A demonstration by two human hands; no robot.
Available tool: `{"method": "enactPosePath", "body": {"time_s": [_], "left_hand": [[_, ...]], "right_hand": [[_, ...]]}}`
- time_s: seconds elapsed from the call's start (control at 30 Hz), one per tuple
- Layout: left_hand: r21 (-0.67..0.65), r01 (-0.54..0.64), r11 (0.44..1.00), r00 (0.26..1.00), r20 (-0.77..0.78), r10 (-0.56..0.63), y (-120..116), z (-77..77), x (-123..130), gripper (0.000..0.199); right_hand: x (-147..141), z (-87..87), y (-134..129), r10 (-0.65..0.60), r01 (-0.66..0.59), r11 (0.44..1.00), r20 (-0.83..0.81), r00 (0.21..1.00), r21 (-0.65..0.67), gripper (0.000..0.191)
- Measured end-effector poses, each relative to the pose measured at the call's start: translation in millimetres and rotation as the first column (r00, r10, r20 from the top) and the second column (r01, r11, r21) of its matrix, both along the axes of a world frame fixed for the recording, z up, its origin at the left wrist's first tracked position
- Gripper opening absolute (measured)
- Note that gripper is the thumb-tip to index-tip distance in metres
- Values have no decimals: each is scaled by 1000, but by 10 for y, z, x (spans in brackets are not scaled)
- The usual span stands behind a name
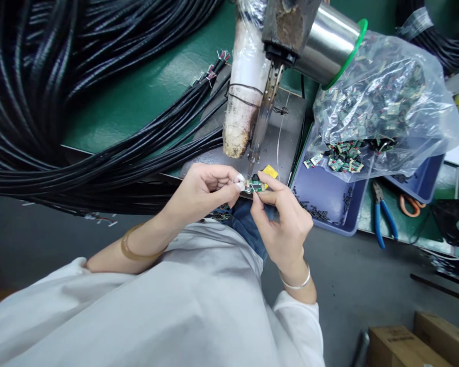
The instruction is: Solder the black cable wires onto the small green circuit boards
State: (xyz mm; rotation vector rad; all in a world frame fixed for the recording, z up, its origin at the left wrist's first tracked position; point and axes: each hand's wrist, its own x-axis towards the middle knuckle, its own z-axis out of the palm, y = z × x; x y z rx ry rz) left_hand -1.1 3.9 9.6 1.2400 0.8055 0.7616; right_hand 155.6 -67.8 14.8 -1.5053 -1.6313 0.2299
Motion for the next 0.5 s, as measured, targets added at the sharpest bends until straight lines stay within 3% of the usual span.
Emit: {"method": "enactPosePath", "body": {"time_s": [0.1,0.2,0.5], "left_hand": [[-91,75,993,997,9,-74,25,23,-25,17],[-120,60,991,998,19,-59,35,17,-24,10],[-33,17,999,1000,4,-17,46,-42,-4,15]], "right_hand": [[12,-2,8,8,-16,998,-112,994,-68,15],[18,8,23,17,-29,996,-139,990,-83,14],[4,44,54,13,-25,995,-124,992,-99,12]]}}
